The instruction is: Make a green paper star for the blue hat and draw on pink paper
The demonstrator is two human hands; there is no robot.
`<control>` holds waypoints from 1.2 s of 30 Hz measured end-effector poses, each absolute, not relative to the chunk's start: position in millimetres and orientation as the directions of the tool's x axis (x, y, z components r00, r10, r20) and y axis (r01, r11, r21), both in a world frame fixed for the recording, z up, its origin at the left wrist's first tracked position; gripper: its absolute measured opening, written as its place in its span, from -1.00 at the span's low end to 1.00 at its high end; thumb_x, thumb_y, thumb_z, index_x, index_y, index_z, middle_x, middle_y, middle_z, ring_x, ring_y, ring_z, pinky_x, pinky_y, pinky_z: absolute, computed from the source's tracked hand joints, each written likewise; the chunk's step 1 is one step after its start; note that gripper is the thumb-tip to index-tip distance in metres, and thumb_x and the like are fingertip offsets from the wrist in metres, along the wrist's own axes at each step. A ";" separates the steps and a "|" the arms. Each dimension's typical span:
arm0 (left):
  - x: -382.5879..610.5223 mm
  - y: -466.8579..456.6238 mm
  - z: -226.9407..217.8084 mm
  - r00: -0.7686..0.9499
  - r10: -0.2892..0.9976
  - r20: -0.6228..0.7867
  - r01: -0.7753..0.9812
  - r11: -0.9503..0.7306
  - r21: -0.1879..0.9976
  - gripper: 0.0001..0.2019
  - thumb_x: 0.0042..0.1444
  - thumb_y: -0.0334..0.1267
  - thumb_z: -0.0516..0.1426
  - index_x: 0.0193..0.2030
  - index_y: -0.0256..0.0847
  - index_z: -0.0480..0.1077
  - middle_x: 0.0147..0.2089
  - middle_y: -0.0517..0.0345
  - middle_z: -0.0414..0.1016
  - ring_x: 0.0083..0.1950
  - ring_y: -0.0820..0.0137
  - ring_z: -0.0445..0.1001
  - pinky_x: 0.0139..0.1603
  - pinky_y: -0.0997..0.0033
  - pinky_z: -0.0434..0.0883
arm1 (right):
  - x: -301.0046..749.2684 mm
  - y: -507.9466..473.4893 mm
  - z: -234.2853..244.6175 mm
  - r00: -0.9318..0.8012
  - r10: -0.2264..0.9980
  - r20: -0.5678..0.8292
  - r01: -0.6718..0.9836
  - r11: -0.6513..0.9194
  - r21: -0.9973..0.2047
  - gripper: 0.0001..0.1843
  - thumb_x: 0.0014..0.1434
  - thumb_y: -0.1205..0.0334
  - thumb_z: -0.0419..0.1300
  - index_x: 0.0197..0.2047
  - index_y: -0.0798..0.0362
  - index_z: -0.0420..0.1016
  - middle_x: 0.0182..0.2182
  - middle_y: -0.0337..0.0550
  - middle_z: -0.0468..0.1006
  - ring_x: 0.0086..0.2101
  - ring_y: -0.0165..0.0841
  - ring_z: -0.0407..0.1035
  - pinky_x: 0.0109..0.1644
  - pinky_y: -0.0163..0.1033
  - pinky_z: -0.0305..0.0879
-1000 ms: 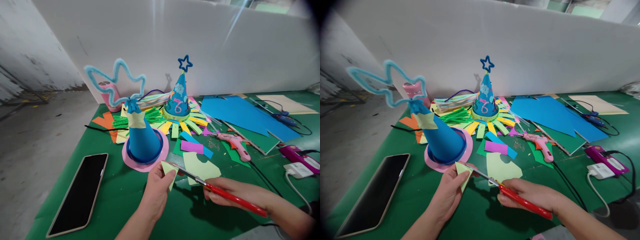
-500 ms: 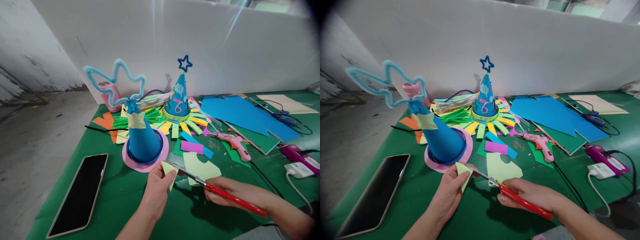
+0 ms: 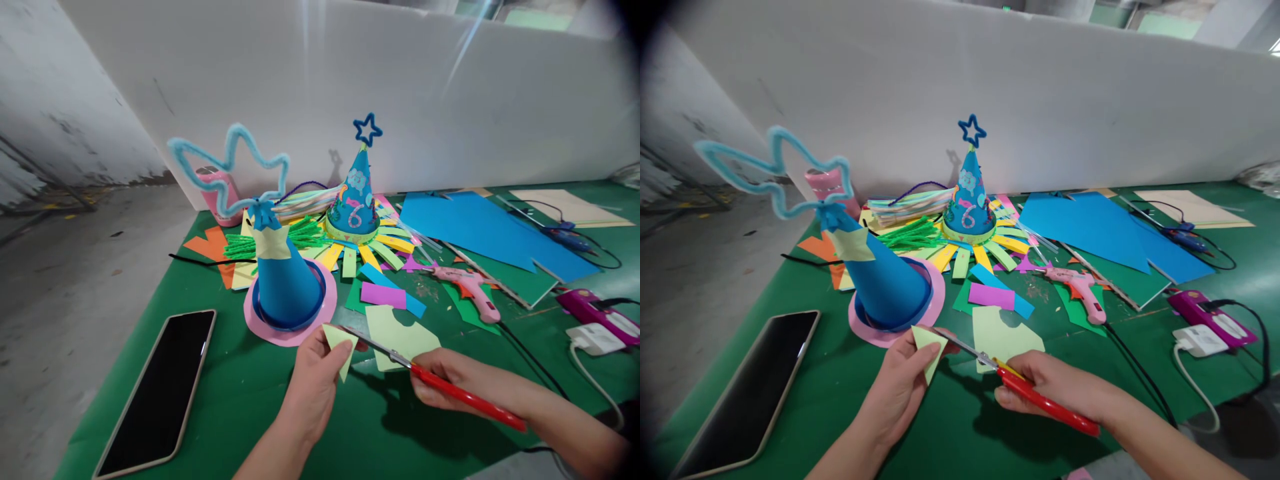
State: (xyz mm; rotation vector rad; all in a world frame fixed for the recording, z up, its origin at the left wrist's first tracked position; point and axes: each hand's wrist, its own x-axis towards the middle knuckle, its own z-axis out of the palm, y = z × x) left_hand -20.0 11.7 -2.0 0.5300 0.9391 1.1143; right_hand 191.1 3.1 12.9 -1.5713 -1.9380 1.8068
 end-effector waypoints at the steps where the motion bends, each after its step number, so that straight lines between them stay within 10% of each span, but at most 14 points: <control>1: -19.8 11.3 -2.2 0.121 0.920 -0.373 -0.514 0.379 0.769 -0.89 -0.15 -0.37 0.22 -0.41 -0.29 0.40 -0.43 0.14 0.46 -0.34 0.43 0.40 -0.27 0.50 0.29 | 189.4 3.3 16.8 -0.473 0.678 -0.563 0.595 -0.225 -0.771 -0.53 0.00 -0.18 0.07 -0.48 0.13 0.29 -0.56 -0.31 0.15 -0.54 -0.51 0.03 -0.48 -0.40 0.09; 15: -21.2 13.8 -9.4 0.085 0.919 -0.385 -0.583 0.359 0.729 -0.87 -0.07 -0.31 0.21 -0.43 -0.29 0.34 -0.53 0.26 0.34 -0.60 0.63 0.21 -0.59 0.63 0.17 | 165.6 -12.2 15.5 -0.316 0.838 -0.444 0.616 -0.174 -0.768 -0.60 0.08 -0.08 0.02 -0.18 0.06 0.36 -0.38 -0.14 0.44 -0.37 -0.33 0.31 -0.33 -0.32 0.26; 36: -21.4 13.4 -5.4 0.142 0.928 -0.345 -0.715 0.337 0.613 -0.91 -0.11 -0.37 0.23 -0.50 -0.25 0.37 -0.41 0.15 0.48 -0.30 0.41 0.43 -0.19 0.42 0.32 | 156.1 -19.8 18.5 -0.236 0.883 -0.407 0.798 -0.063 -0.599 -0.70 0.08 -0.09 -0.01 -0.31 -0.02 0.20 -0.49 -0.26 0.40 -0.49 -0.36 0.24 -0.44 -0.32 0.15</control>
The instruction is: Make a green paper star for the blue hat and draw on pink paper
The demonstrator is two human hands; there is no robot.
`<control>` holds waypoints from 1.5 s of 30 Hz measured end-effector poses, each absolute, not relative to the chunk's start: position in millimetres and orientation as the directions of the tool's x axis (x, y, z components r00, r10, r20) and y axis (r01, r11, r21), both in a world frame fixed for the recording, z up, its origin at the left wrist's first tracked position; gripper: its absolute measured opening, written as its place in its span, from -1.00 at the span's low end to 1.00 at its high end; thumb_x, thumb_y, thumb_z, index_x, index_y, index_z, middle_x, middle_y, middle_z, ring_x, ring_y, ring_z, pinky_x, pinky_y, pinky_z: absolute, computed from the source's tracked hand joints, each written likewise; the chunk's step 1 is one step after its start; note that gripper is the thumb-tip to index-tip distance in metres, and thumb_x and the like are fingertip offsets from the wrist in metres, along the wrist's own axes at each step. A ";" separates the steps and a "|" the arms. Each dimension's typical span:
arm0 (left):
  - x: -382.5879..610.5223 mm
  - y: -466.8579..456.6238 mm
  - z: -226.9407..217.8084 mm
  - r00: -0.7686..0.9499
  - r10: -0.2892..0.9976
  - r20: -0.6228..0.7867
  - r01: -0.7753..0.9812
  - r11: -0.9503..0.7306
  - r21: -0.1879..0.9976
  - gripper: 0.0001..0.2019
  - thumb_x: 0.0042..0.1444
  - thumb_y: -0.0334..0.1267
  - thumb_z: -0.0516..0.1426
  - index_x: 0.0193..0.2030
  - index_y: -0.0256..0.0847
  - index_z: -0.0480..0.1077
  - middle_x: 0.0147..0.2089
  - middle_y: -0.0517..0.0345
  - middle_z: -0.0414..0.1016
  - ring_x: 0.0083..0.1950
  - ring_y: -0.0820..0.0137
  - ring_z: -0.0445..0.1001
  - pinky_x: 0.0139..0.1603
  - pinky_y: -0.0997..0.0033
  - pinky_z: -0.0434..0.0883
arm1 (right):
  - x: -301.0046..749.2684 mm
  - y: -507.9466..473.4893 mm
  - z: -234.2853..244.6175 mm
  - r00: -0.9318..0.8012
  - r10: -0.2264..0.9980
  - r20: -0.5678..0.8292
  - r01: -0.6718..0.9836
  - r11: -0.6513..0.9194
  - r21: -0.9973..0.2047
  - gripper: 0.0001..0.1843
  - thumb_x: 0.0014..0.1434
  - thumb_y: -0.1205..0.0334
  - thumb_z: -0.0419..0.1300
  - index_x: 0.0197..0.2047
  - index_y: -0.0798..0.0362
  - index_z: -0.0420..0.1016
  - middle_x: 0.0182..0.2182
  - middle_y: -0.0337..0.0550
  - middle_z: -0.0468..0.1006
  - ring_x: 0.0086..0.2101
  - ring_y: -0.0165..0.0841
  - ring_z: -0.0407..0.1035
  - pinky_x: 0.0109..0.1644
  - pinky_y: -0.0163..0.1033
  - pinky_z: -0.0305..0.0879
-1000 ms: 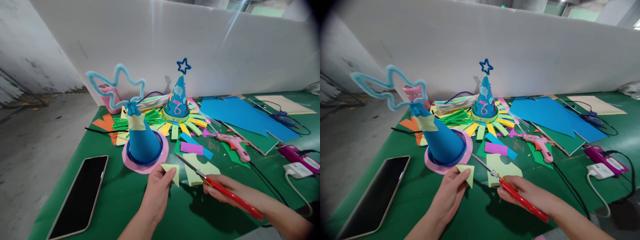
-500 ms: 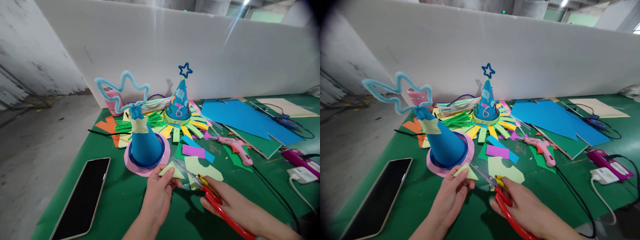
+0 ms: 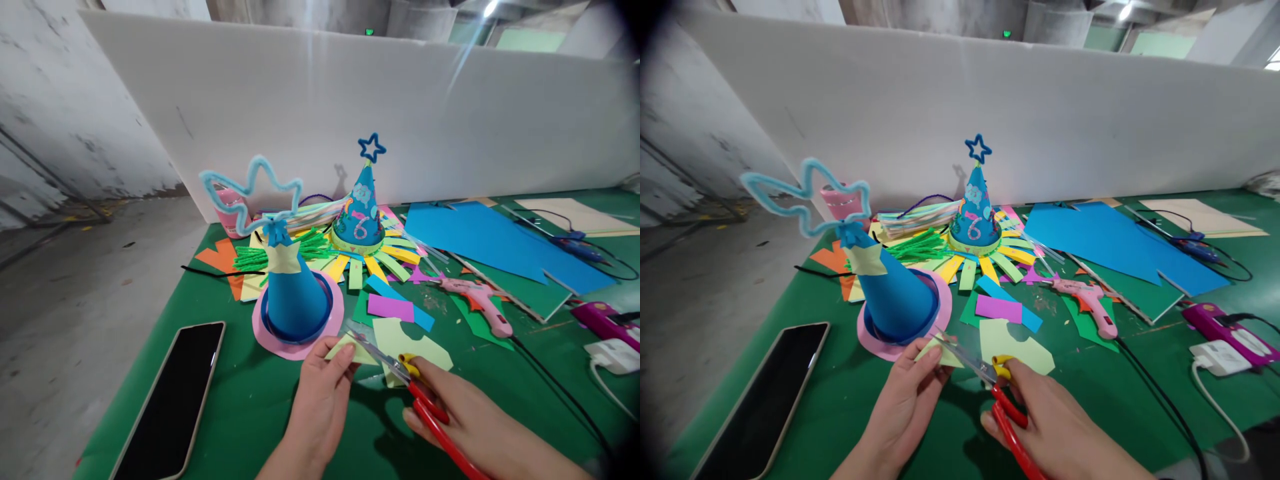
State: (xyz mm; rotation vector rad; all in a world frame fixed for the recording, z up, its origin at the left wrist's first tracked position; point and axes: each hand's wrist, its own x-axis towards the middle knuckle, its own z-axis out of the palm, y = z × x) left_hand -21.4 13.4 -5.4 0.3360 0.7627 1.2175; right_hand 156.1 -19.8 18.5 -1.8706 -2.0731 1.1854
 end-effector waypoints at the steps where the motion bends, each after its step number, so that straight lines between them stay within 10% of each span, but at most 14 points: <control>1: -21.0 13.1 -4.9 0.141 0.927 -0.347 -0.713 0.338 0.614 -0.91 -0.12 -0.37 0.23 -0.50 -0.25 0.37 -0.41 0.15 0.48 -0.30 0.40 0.44 -0.19 0.41 0.33 | 155.4 -19.7 18.5 -0.234 0.883 -0.407 0.801 -0.061 -0.595 -0.70 0.08 -0.09 -0.01 -0.31 -0.02 0.19 -0.49 -0.25 0.41 -0.49 -0.36 0.24 -0.44 -0.32 0.15; 45: -18.2 10.9 -7.3 0.140 0.910 -0.391 -0.686 0.373 0.624 -0.88 -0.16 -0.37 0.25 -0.53 -0.29 0.36 -0.43 0.14 0.47 -0.34 0.46 0.40 -0.22 0.48 0.32 | 153.2 -19.9 5.4 -0.199 0.923 -0.329 0.778 -0.055 -0.626 -0.68 0.06 -0.08 0.03 -0.34 0.02 0.31 -0.51 -0.22 0.47 -0.53 -0.36 0.29 -0.49 -0.34 0.15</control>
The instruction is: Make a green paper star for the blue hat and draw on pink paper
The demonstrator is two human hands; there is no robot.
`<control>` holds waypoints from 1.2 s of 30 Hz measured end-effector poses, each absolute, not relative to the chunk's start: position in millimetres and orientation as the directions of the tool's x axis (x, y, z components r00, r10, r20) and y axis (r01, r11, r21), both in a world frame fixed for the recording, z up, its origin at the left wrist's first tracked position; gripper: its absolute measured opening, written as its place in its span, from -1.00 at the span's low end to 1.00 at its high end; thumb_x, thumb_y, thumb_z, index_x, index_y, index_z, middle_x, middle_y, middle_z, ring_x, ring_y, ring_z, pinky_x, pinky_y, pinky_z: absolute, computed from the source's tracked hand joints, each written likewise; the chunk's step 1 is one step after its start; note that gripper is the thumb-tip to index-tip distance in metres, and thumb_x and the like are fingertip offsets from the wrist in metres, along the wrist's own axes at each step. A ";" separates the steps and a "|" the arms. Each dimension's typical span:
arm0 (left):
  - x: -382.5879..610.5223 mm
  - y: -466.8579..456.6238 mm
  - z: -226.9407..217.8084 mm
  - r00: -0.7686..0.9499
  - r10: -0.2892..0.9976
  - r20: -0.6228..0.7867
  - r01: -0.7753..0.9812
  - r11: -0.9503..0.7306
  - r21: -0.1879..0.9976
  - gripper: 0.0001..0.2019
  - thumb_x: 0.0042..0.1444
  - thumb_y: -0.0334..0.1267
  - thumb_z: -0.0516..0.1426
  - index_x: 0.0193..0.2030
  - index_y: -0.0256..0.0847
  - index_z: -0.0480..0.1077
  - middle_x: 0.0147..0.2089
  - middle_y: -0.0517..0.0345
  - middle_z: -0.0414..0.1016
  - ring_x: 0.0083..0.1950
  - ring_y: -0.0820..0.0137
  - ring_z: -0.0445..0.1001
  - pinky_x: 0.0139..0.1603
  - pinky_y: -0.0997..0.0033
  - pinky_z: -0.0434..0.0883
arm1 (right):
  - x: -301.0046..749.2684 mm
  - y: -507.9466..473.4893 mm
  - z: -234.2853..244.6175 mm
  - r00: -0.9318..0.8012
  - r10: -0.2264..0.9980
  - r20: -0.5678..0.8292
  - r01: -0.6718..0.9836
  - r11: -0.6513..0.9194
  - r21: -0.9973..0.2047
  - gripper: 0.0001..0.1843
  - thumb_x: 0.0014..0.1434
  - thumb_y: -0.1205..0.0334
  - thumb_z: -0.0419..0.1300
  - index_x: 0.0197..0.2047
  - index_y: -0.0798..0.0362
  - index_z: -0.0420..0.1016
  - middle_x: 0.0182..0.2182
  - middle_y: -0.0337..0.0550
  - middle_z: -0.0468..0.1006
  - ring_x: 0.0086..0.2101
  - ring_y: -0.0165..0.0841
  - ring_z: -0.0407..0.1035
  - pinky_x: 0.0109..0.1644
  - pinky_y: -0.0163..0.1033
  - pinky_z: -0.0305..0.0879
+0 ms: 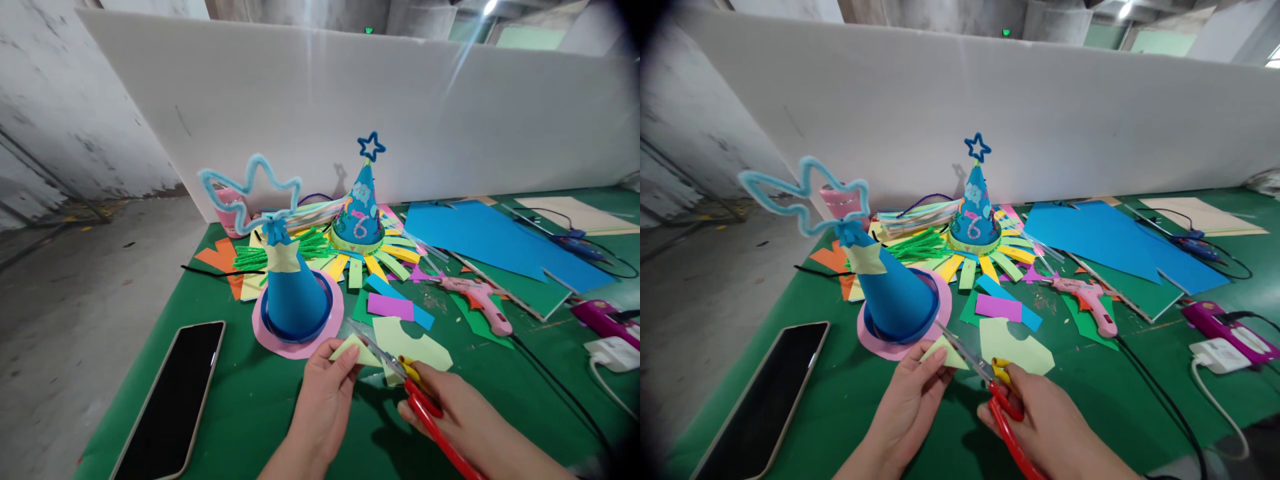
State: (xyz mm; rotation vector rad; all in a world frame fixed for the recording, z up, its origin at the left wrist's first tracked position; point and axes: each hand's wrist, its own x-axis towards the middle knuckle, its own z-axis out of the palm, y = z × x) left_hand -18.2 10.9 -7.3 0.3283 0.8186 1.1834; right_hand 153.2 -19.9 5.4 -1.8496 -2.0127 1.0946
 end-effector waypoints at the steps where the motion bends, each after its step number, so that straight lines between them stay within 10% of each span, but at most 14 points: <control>1: -18.0 10.9 -7.6 0.137 0.907 -0.397 -0.682 0.377 0.626 -0.87 -0.16 -0.36 0.26 -0.53 -0.29 0.36 -0.43 0.14 0.47 -0.35 0.47 0.40 -0.24 0.49 0.32 | 155.9 -17.6 5.7 -0.187 0.931 -0.315 0.783 -0.052 -0.620 -0.68 0.07 -0.06 0.03 -0.32 0.03 0.32 -0.50 -0.21 0.48 -0.52 -0.35 0.31 -0.49 -0.34 0.14; 12: -17.3 10.3 -10.0 0.109 0.908 -0.405 -0.584 0.388 0.713 -0.85 -0.12 -0.29 0.22 -0.50 -0.28 0.33 -0.56 0.24 0.34 -0.56 0.56 0.27 -0.46 0.57 0.22 | 199.8 35.5 -3.9 -0.015 0.995 -0.095 0.987 0.000 -0.162 -0.59 0.04 -0.04 0.01 -0.21 0.09 0.40 -0.46 -0.06 0.50 -0.50 -0.25 0.37 -0.57 -0.31 0.01; 31: -15.7 9.6 -13.9 0.085 0.908 -0.409 -0.534 0.389 0.751 -0.85 -0.14 -0.28 0.23 -0.50 -0.26 0.33 -0.59 0.28 0.30 -0.56 0.55 0.28 -0.46 0.55 0.23 | 212.6 25.6 -15.9 -0.106 0.982 0.158 0.987 0.122 -0.101 -0.53 0.03 -0.05 0.05 -0.12 0.12 0.40 -0.19 0.05 0.45 -0.18 -0.10 0.35 -0.20 -0.10 0.28; 36: -15.2 9.0 -18.5 0.087 0.921 -0.380 -0.541 0.364 0.758 -0.87 -0.10 -0.29 0.21 -0.50 -0.27 0.33 -0.58 0.28 0.31 -0.59 0.59 0.23 -0.52 0.59 0.19 | 179.7 17.1 -10.7 -0.349 0.838 0.419 0.835 0.481 -0.266 -0.78 0.09 0.22 0.09 -0.15 0.03 0.36 -0.23 -0.06 0.45 -0.17 -0.27 0.33 -0.13 -0.19 0.26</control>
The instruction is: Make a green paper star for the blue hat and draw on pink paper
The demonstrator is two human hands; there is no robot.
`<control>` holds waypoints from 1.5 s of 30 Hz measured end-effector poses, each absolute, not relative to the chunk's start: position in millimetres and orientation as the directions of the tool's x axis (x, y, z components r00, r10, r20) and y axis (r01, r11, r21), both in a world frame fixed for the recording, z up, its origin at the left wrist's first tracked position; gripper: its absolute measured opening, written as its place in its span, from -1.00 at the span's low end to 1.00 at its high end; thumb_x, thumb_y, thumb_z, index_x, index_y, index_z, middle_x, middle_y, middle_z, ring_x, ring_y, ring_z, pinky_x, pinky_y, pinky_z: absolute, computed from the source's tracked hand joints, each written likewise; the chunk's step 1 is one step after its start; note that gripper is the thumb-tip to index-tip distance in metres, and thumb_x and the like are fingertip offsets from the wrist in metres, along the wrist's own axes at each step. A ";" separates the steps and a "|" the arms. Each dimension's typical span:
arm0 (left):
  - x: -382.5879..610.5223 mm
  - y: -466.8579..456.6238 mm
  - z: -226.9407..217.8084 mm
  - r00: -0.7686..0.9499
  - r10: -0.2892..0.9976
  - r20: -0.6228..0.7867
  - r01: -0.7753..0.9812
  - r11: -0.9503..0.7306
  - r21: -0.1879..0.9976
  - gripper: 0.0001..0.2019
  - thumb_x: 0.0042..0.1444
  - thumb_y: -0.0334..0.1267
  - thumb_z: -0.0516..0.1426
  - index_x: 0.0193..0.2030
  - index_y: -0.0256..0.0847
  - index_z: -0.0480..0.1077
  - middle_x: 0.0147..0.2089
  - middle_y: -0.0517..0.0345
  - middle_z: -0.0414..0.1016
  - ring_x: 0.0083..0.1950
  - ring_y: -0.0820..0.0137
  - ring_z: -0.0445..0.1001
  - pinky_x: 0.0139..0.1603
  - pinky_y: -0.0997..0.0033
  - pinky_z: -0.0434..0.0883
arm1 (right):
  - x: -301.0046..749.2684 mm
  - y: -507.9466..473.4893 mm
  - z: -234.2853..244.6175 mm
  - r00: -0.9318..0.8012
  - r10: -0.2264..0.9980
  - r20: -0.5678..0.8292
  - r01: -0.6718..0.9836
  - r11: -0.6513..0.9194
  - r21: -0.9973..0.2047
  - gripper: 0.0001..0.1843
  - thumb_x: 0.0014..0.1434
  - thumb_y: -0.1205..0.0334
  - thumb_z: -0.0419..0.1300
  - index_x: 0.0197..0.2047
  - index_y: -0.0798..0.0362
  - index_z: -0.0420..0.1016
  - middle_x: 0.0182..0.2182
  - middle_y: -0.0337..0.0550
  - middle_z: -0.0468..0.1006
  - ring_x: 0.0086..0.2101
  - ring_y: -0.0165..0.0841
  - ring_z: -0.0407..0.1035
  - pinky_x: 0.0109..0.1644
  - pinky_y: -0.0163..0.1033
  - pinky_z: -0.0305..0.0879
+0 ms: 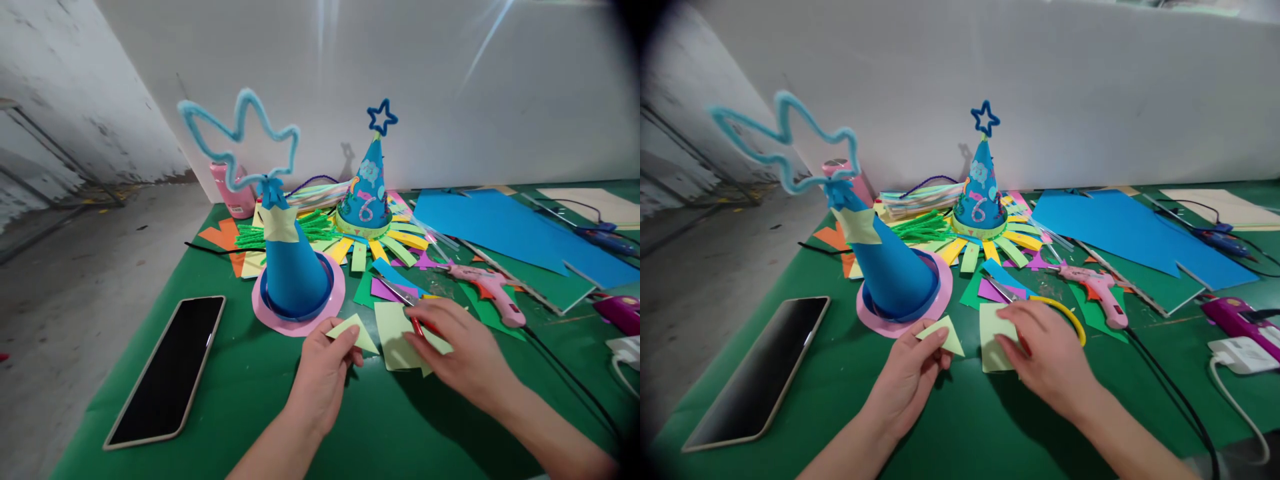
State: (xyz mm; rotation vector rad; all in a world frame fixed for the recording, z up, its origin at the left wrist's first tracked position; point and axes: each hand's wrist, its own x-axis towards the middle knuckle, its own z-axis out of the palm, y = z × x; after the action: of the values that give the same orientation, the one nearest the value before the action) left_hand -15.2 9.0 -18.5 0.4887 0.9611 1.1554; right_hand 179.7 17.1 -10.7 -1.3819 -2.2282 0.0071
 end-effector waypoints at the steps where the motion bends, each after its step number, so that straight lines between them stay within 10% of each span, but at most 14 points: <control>1: -14.9 8.8 -19.6 0.093 0.924 -0.372 -0.543 0.360 0.758 -0.87 -0.09 -0.30 0.21 -0.50 -0.27 0.33 -0.58 0.28 0.30 -0.59 0.59 0.22 -0.54 0.59 0.18 | 171.2 16.7 -11.4 -0.423 0.780 0.461 0.769 0.578 -0.272 -0.80 0.09 0.27 0.09 -0.17 0.01 0.37 -0.24 -0.08 0.45 -0.20 -0.30 0.33 -0.15 -0.21 0.27; 13: -19.3 13.0 -16.5 0.076 0.949 -0.306 -0.506 0.301 0.808 -0.83 0.00 -0.27 0.14 -0.52 -0.31 0.41 -0.57 0.20 0.33 -0.52 0.54 0.23 -0.43 0.54 0.22 | 138.9 26.3 -22.8 -0.489 0.615 0.618 0.507 0.777 -0.373 -0.73 0.04 0.49 0.07 -0.23 -0.04 0.39 -0.24 -0.13 0.34 -0.21 -0.33 0.29 -0.17 -0.21 0.25; 20: -19.7 11.2 -13.6 0.025 0.969 -0.247 -0.129 0.249 0.960 -0.74 0.00 -0.22 0.13 -0.63 -0.29 0.37 -0.62 0.21 0.31 -0.48 0.48 0.24 -0.40 0.51 0.16 | 129.2 26.9 -19.8 -0.276 0.960 0.040 0.201 0.099 -0.975 -0.86 0.13 0.17 0.05 -0.26 0.05 0.31 -0.45 -0.23 0.35 -0.46 -0.43 0.27 -0.44 -0.37 0.23; 26: -18.3 14.7 -10.9 0.058 0.971 -0.232 -0.059 0.235 0.970 -0.61 0.10 -0.13 0.01 -0.67 -0.26 0.32 -0.62 0.20 0.30 -0.47 0.46 0.24 -0.39 0.49 0.16 | 122.5 32.4 -17.6 -0.232 0.969 -0.078 0.117 -0.052 -0.992 -0.74 0.08 0.10 0.10 -0.51 0.09 0.26 -0.63 -0.35 0.21 -0.58 -0.52 0.08 -0.54 -0.42 0.04; 45: -24.2 19.6 -23.3 0.118 0.967 -0.227 -0.078 0.237 0.968 -0.86 -0.03 -0.26 0.15 -0.50 -0.28 0.34 -0.58 0.27 0.31 -0.52 0.54 0.26 -0.45 0.55 0.20 | 119.1 33.0 -13.0 -0.497 0.865 -0.067 0.041 -0.054 -0.998 -0.79 0.17 0.24 0.01 -0.40 0.15 0.38 -0.51 -0.26 0.35 -0.50 -0.51 0.13 -0.46 -0.41 0.05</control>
State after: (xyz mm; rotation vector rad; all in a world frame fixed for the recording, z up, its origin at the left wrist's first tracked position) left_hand -24.2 19.6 -23.3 1.0203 1.1659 1.0010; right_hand 119.1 33.0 -13.0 -0.9831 -1.5746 1.6224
